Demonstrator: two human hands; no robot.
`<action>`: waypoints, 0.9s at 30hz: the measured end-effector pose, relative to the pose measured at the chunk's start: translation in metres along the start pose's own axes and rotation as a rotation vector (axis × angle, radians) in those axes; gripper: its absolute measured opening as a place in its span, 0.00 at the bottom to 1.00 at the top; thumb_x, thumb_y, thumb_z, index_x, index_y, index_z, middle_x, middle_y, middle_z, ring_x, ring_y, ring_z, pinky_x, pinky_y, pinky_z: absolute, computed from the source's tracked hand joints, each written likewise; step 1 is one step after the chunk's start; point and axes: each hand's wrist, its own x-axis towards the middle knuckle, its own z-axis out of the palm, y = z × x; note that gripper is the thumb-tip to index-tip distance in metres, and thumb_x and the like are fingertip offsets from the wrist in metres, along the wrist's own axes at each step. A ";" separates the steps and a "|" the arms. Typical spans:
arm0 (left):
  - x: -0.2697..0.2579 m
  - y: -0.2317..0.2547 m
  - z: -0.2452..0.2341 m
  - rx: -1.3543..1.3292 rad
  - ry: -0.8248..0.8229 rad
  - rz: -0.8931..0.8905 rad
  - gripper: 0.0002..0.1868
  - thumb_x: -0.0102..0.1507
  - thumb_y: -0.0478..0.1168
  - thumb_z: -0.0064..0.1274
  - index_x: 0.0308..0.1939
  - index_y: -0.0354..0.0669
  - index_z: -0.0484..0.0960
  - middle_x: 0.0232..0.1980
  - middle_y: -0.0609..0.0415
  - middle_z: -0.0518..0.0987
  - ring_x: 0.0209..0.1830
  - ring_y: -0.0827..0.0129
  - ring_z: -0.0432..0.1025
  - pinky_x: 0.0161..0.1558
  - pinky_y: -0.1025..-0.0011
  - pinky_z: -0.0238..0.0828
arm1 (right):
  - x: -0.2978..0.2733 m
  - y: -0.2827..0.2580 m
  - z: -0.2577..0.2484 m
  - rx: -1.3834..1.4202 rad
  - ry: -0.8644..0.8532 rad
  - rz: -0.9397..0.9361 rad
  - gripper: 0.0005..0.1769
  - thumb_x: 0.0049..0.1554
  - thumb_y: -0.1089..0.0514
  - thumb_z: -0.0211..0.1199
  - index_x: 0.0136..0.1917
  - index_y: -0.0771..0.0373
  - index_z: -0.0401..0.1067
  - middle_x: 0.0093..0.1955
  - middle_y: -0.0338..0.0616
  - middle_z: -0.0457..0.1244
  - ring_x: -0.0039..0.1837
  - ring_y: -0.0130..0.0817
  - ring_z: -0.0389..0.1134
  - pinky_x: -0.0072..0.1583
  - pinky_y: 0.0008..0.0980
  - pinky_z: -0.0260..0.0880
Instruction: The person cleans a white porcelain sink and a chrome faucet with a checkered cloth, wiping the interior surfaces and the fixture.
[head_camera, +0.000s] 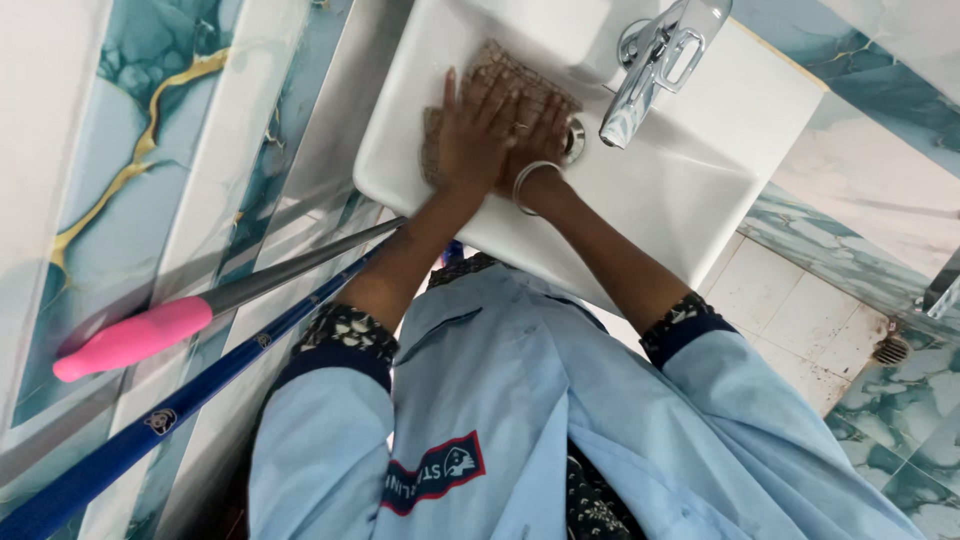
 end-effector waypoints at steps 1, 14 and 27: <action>-0.014 -0.024 -0.005 0.117 0.116 -0.067 0.37 0.72 0.64 0.24 0.83 0.60 0.44 0.86 0.63 0.39 0.85 0.60 0.28 0.78 0.45 0.10 | 0.011 -0.018 -0.008 0.061 0.042 -0.058 0.65 0.57 0.29 0.53 0.84 0.67 0.19 0.84 0.70 0.16 0.84 0.63 0.13 0.81 0.57 0.19; -0.139 0.063 -0.090 -0.606 0.467 0.139 0.26 0.66 0.58 0.47 0.47 0.38 0.81 0.48 0.41 0.79 0.53 0.44 0.69 0.50 0.47 0.64 | -0.145 0.077 0.036 0.452 0.196 -0.500 0.32 0.55 0.47 0.66 0.67 0.65 0.67 0.59 0.56 0.65 0.63 0.56 0.65 0.64 0.49 0.67; -0.003 0.159 -0.148 -0.795 0.683 0.308 0.46 0.69 0.62 0.50 0.79 0.36 0.52 0.81 0.32 0.52 0.81 0.37 0.50 0.76 0.45 0.47 | -0.115 0.198 -0.043 -0.070 0.882 0.038 0.38 0.63 0.47 0.63 0.82 0.58 0.60 0.89 0.56 0.40 0.86 0.57 0.36 0.79 0.62 0.29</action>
